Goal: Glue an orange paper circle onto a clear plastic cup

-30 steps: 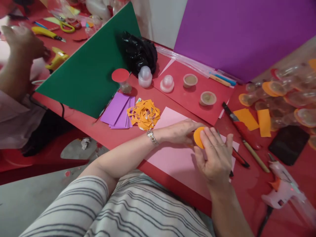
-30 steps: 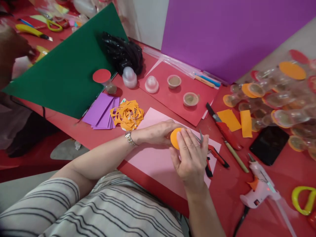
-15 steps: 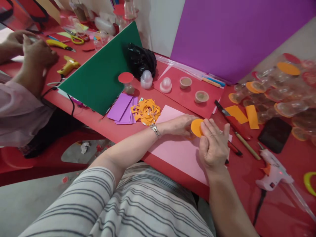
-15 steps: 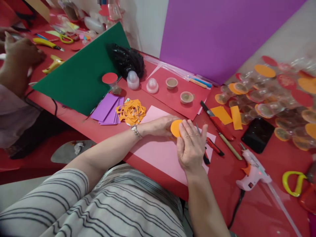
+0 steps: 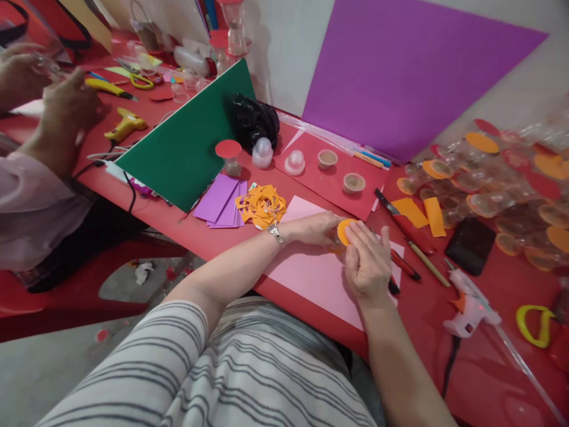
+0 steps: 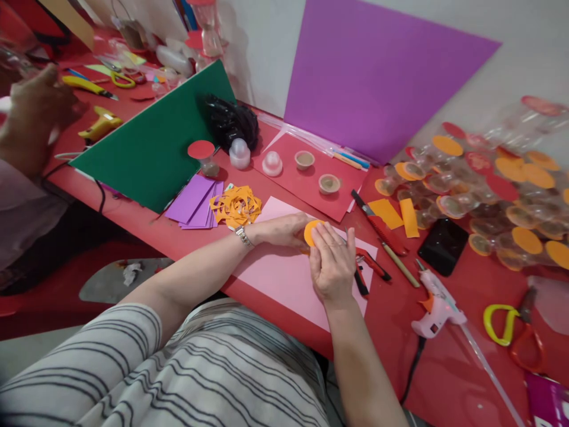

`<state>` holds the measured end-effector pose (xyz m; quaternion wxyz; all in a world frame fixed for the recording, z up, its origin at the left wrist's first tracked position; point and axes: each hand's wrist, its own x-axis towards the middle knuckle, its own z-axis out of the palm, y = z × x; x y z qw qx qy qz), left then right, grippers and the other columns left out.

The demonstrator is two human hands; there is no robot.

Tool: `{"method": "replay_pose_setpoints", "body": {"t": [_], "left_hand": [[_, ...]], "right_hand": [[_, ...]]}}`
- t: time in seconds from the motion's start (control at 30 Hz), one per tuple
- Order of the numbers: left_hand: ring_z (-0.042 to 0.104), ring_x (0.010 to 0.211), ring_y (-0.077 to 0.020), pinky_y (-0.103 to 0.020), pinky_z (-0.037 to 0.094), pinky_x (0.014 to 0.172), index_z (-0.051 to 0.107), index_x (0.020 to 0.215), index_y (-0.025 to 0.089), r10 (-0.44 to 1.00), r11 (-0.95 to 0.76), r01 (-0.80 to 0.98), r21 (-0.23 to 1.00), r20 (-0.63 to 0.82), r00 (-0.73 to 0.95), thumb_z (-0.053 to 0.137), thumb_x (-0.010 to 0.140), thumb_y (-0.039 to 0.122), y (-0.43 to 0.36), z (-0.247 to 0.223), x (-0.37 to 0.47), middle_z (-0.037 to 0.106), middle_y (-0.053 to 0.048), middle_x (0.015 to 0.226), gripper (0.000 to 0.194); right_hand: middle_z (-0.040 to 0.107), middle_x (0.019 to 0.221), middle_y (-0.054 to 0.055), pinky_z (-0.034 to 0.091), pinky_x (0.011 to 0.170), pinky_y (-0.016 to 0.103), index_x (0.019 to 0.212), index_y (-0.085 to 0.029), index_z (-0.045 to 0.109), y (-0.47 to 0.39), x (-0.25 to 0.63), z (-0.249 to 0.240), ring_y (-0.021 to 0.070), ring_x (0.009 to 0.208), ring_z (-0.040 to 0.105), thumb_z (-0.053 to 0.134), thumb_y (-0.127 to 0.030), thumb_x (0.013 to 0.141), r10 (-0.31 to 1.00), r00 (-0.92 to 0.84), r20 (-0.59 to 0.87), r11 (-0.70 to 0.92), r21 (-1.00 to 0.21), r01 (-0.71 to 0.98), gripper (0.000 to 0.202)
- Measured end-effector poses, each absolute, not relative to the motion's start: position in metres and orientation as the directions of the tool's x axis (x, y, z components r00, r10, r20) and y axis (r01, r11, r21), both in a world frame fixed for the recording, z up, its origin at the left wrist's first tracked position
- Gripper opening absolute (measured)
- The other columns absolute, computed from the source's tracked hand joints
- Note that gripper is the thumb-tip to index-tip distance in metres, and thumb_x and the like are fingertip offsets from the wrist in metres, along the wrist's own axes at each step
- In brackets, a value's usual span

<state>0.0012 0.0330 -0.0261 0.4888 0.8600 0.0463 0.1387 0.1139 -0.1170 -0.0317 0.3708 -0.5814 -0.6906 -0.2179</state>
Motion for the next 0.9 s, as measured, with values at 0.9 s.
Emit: {"method": "replay_pose_setpoints", "body": {"t": [0.9], "left_hand": [[0.05, 0.067, -0.0123, -0.024, 0.047, 0.073, 0.057, 0.076, 0.016, 0.176, -0.648, -0.076, 0.758, 0.247, 0.953, 0.061, 0.084, 0.016, 0.031, -0.018, -0.005, 0.06, 0.0, 0.074, 0.009]], "right_hand": [[0.072, 0.124, 0.015, 0.032, 0.121, 0.054, 0.139, -0.014, 0.055, -0.113, 0.103, -0.024, 0.0256, 0.125, 0.064, 0.054, -0.017, 0.098, 0.686, 0.022, 0.727, 0.21, -0.227, 0.951, 0.042]]}}
